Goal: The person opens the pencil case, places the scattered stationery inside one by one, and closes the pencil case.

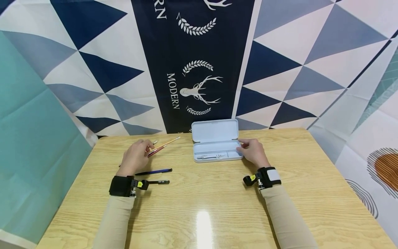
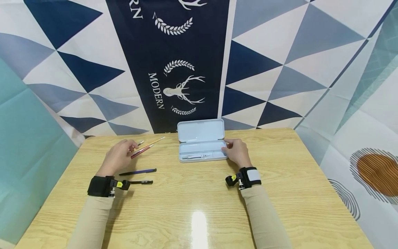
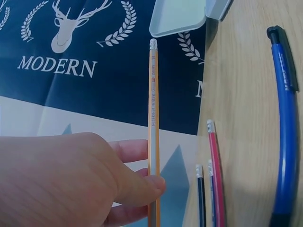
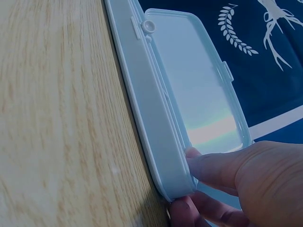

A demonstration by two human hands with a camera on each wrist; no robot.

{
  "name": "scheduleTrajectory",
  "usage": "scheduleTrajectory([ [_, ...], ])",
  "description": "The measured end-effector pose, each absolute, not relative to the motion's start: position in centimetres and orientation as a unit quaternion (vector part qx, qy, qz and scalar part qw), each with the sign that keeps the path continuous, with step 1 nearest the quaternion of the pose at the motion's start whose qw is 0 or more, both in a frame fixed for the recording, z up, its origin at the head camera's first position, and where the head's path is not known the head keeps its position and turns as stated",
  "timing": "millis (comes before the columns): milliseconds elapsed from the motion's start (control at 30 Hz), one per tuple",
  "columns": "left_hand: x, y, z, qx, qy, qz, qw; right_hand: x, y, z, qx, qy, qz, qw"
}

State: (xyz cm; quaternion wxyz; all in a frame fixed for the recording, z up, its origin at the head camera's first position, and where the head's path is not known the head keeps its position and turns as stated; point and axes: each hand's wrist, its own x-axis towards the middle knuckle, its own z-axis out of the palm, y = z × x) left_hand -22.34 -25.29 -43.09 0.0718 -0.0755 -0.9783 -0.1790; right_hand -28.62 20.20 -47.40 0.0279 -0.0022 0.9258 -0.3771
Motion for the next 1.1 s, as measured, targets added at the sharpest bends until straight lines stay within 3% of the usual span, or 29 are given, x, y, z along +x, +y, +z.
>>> scheduleTrajectory([
  [533, -23.5, -24.1, -40.7, -0.103, -0.977, -0.153, 0.102, -28.5, 20.3, -47.5, -0.007, 0.926, -0.378, 0.023],
  [1100, -24.5, -22.3, -42.8, -0.147, -0.972, -0.123, 0.134, -28.3, 20.1, -47.3, 0.003, 0.926, -0.376, 0.025],
])
